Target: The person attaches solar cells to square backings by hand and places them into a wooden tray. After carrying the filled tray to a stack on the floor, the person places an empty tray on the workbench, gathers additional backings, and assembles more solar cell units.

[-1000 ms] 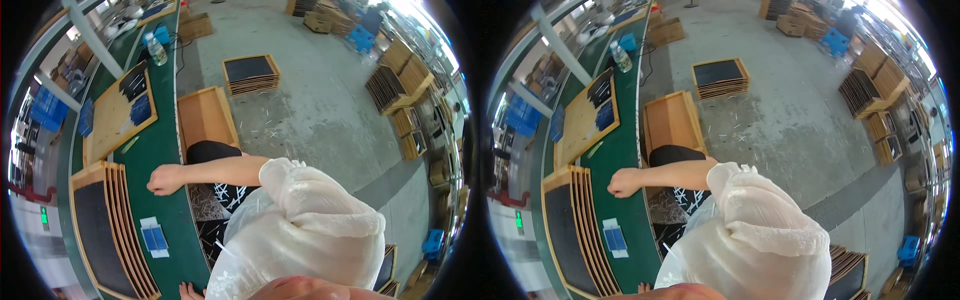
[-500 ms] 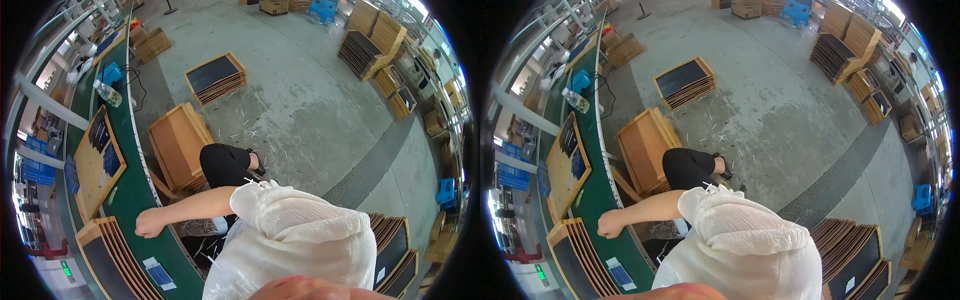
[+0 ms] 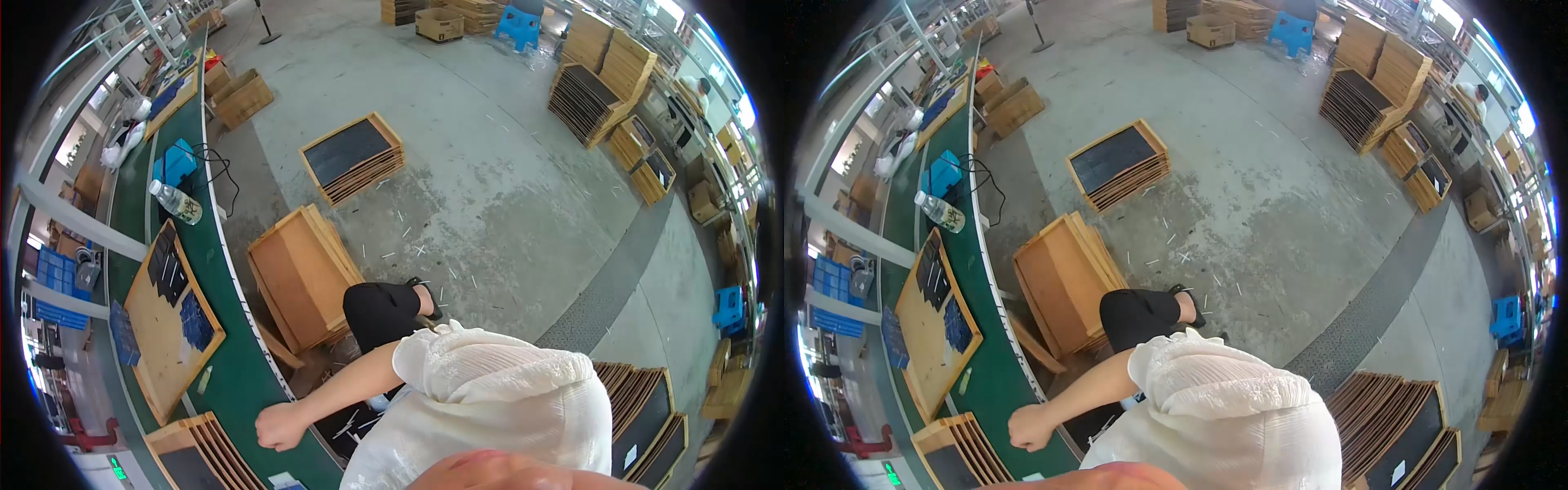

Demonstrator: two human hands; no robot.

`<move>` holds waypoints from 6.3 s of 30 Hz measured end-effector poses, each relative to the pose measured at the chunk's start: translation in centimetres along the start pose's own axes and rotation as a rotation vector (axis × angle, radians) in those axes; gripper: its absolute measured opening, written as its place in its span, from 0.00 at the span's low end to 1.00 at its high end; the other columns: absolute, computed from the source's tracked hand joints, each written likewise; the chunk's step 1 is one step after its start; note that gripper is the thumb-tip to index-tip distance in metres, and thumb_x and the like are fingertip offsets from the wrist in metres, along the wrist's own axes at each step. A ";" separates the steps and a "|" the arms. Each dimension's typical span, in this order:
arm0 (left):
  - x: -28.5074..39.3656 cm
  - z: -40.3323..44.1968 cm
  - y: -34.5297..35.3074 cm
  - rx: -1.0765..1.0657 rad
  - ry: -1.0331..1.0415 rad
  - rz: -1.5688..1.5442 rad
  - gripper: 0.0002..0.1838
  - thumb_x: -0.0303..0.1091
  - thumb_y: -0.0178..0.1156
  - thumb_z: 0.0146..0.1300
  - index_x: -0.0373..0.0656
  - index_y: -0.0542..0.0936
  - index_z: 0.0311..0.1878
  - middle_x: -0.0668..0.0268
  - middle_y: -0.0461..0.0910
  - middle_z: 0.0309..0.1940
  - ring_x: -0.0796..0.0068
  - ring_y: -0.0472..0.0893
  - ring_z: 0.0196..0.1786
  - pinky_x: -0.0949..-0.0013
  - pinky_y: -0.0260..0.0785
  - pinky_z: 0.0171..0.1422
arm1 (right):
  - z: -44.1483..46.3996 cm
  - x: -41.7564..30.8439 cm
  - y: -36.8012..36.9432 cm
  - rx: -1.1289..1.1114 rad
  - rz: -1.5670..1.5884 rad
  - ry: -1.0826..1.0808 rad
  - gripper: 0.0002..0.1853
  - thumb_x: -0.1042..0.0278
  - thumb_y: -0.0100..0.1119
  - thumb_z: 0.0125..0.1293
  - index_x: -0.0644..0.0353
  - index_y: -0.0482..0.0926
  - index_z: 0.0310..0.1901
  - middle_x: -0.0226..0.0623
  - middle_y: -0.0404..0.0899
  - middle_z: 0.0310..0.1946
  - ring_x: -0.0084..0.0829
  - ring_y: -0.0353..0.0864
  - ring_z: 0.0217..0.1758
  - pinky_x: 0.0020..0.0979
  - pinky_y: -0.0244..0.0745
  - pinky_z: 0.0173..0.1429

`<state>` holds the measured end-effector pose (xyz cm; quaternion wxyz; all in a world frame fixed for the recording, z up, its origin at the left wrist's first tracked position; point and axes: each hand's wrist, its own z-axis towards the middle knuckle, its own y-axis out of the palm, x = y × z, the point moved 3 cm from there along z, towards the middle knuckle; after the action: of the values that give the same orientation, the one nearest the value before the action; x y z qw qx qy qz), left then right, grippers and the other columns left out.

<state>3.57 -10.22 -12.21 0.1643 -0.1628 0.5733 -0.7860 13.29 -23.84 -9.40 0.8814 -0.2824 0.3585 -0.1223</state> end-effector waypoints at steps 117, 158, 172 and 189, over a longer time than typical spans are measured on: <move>-8.4 -20.2 -19.0 0.943 -2.136 -1.396 0.52 0.70 0.61 0.57 0.52 0.56 0.78 0.58 0.55 0.77 0.47 0.59 0.76 0.42 0.60 0.75 | 20.1 7.7 -1.7 -0.553 1.155 1.133 0.48 0.42 0.73 0.48 0.64 0.70 0.67 0.47 0.66 0.69 0.42 0.63 0.71 0.42 0.61 0.68; 7.3 39.5 -5.6 -0.351 -1.467 -1.581 0.36 0.53 0.65 0.58 0.45 0.72 0.66 0.58 0.79 0.58 0.53 0.79 0.59 0.44 0.72 0.64 | -43.9 -17.5 -57.2 1.467 0.820 1.468 0.45 0.54 0.69 0.48 0.60 0.67 0.69 0.40 0.74 0.60 0.36 0.72 0.66 0.39 0.66 0.68; 10.4 52.1 -4.2 -0.579 -1.251 -1.651 0.34 0.51 0.64 0.62 0.42 0.70 0.67 0.57 0.79 0.57 0.56 0.80 0.59 0.49 0.74 0.63 | -46.0 -18.3 -57.9 1.664 0.743 1.450 0.43 0.54 0.68 0.49 0.59 0.68 0.68 0.35 0.75 0.54 0.32 0.73 0.60 0.37 0.67 0.64; 7.5 59.3 3.6 -0.502 -1.422 -1.523 0.37 0.53 0.70 0.54 0.45 0.73 0.65 0.61 0.79 0.56 0.59 0.80 0.58 0.50 0.72 0.64 | -47.4 -3.6 -67.4 1.366 0.960 1.630 0.38 0.70 0.66 0.48 0.56 0.70 0.66 0.36 0.78 0.56 0.33 0.78 0.58 0.37 0.74 0.61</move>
<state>23.52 -64.84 2.06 -0.1112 -0.9273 0.2387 -0.2660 -23.34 -96.44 4.42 0.3146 0.5776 0.7480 -0.0889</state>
